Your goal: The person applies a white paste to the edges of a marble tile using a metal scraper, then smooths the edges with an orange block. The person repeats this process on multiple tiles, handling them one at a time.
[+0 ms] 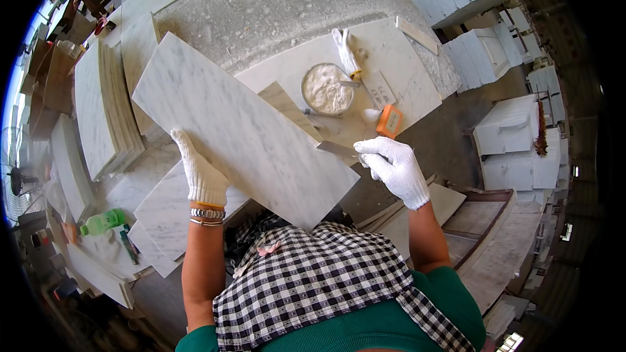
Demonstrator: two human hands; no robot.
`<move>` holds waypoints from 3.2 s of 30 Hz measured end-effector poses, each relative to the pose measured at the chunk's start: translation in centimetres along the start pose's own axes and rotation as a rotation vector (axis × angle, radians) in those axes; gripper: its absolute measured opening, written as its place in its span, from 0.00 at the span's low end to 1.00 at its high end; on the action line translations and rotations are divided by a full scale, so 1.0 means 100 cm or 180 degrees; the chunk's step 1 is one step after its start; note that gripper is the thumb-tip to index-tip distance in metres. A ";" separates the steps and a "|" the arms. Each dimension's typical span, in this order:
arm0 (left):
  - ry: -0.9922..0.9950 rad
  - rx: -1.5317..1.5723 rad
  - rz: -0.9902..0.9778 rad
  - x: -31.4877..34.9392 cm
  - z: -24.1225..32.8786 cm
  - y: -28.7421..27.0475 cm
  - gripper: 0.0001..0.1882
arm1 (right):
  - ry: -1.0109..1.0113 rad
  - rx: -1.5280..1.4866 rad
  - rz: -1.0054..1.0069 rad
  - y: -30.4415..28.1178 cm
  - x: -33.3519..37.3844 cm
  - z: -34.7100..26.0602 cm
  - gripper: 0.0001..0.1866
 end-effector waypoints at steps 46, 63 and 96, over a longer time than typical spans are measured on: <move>0.0121 -0.0307 0.0098 -0.002 -0.001 0.001 0.47 | -0.0260 0.2716 0.1408 0.032 -0.108 0.089 0.10; 0.0025 -0.0483 -0.0021 -0.003 0.000 -0.005 0.49 | 0.0978 0.1822 0.2023 0.001 -0.085 0.125 0.20; -0.0048 0.0167 -0.0114 -0.001 -0.003 0.000 0.47 | -0.1309 0.1930 0.0380 0.019 -0.014 -0.025 0.16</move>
Point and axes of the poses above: each hand's wrist, its own x-axis away from the middle knuckle, its own y-axis out of the palm, z = x × y, the point moved 1 cm from there along -x, towards the middle knuckle, and after that the axes turned 3 degrees about -z, right-handed, at the moved point
